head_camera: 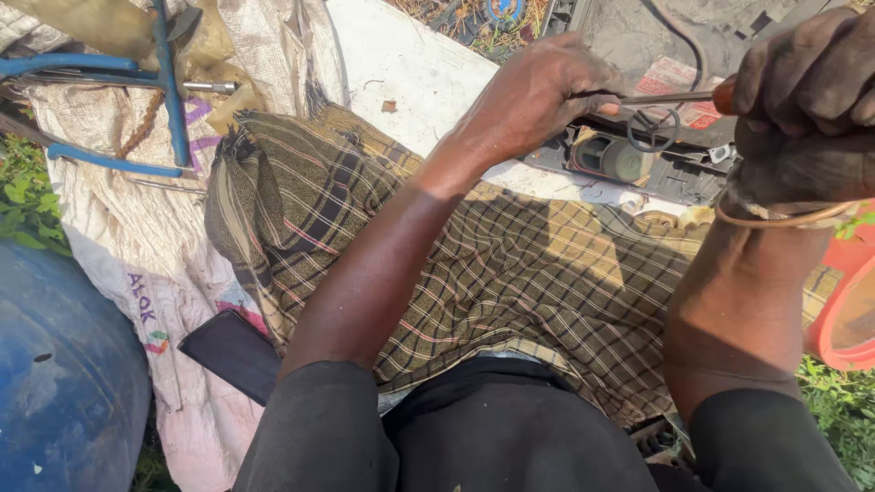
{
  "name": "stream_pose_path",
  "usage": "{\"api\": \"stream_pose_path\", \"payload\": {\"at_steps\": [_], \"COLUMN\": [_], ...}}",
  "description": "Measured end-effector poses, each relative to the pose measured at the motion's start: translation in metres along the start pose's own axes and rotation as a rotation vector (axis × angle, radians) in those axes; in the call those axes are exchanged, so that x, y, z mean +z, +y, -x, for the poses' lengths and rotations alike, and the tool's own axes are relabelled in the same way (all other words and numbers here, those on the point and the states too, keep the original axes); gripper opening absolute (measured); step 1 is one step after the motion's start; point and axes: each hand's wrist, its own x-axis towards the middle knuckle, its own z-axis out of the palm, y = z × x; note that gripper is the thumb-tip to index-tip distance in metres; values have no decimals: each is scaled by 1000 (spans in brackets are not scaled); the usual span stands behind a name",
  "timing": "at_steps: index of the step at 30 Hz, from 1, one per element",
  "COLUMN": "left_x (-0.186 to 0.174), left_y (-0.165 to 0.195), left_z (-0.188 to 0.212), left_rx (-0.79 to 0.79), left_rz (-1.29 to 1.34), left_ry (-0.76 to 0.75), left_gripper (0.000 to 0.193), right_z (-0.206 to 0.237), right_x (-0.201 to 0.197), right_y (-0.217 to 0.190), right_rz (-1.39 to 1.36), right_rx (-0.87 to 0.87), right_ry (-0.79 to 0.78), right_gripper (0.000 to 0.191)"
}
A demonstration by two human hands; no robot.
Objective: The person uses a screwdriver to remove screws from a black plastic casing resting on a cloth on the ground. They then use pliers to pull out a small component from the device's interior.
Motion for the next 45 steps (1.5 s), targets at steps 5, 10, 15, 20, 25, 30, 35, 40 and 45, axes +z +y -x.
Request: {"api": "stream_pose_path", "payload": {"at_steps": [5, 10, 15, 20, 25, 30, 35, 40, 45], "left_x": [-125, -194, -194, -184, -141, -95, -82, -122, -144], "left_y": [84, 127, 156, 180, 112, 37, -26, -76, -79], "left_z": [64, 209, 232, 187, 92, 9, 28, 44, 45], "left_rx": [-339, -1016, -1081, -587, -267, -8, -83, -267, -290], "left_rz": [-889, -1100, -913, -1132, -755, -230, -376, -420, 103], "left_ry": [85, 144, 272, 436, 125, -31, 440, 712, 849], "left_gripper": [43, 40, 15, 20, 16, 15, 16, 26, 27], "right_z": [11, 1, -23, 7, -13, -27, -15, -36, -22], "right_x": [35, 70, 43, 53, 52, 54, 61, 50, 85], "right_y": [5, 16, -11, 20, 19, 6, 20, -3, 11], "right_rz": [25, 42, -8, 30, -28, -89, -24, -38, 32], "right_rx": [-99, -300, -30, -284, -270, -152, -357, -43, -352], "right_ry": [64, 271, -293, 234, 22, -110, 382, -316, 357], "right_gripper": [33, 34, 34, 35, 36, 40, 46, 42, 38]}}
